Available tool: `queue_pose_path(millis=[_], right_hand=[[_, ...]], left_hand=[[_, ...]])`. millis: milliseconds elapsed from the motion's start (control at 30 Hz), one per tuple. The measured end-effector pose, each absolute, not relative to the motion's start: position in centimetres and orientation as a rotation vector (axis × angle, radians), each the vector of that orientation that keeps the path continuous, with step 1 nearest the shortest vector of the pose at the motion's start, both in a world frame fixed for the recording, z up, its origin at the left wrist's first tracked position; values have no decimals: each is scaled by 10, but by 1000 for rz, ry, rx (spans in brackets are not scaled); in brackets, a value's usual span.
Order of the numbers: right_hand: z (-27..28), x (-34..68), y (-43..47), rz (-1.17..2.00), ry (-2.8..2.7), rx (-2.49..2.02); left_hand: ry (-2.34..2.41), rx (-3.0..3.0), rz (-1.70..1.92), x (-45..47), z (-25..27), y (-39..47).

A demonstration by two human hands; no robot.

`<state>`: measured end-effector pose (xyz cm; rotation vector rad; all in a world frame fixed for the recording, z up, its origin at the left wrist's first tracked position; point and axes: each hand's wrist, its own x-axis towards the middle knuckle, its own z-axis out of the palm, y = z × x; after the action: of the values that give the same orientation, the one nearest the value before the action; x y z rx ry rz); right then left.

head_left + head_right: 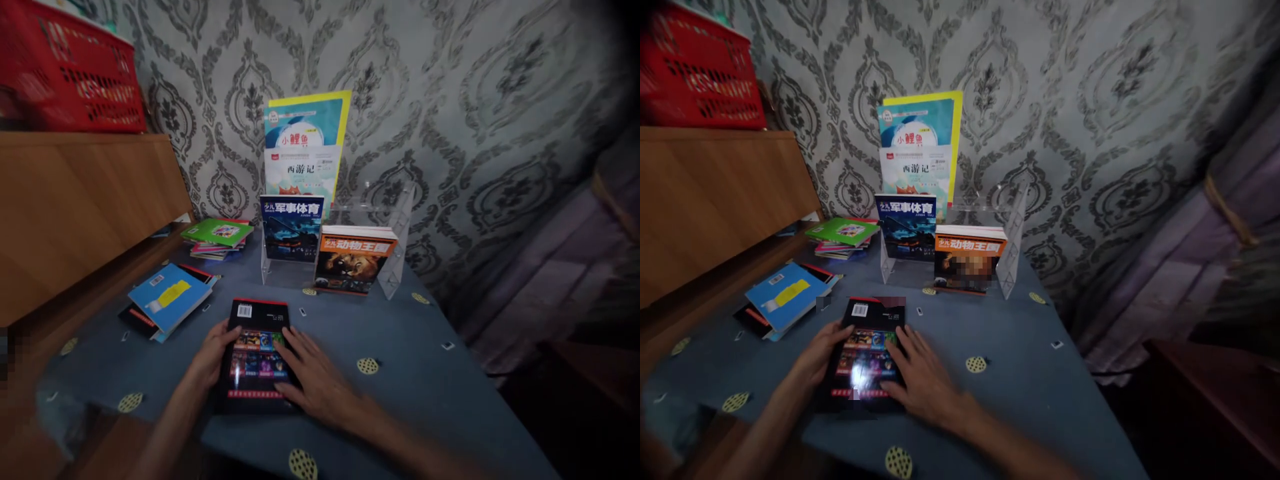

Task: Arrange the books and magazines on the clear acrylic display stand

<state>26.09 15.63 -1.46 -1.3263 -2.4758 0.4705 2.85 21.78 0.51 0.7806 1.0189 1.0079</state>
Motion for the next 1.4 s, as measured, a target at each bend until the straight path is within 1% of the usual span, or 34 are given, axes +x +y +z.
queue_pose_path(millis=[333,467,567,667,700,767,867,1000,1100,1267,1333,1400], right_hand=[[-14,270,167,620,-2470,-1182],[-15,273,167,661,-2390,-1131],[-16,273,170,812,-2192,-1082],[-11,273,179,1118,-1873,-1003],[-7,274,183,1245,-1761,-968],[2,278,190,1440,-1555,-924],[6,286,196,1517,-1403,-985],[-10,291,200,1454,-1342,-1056],[-24,290,201,1270,-1526,-1095],[-31,288,200,638,-2015,-1122],[-34,289,198,504,-2143,-1115],[-36,290,196,442,-2214,-1136]], left_hand=[[983,803,1018,23,21,231],[1000,904,1107,22,43,237],[977,1055,1245,23,67,236],[988,1413,1377,22,84,224],[1003,1597,1358,21,85,218],[969,2021,1167,20,78,206],[771,2500,709,19,53,187],[739,2661,391,18,19,163],[767,2678,277,19,9,155],[991,2657,344,36,3,178],[1144,2650,371,43,-1,196],[1319,2624,366,44,-4,211]])
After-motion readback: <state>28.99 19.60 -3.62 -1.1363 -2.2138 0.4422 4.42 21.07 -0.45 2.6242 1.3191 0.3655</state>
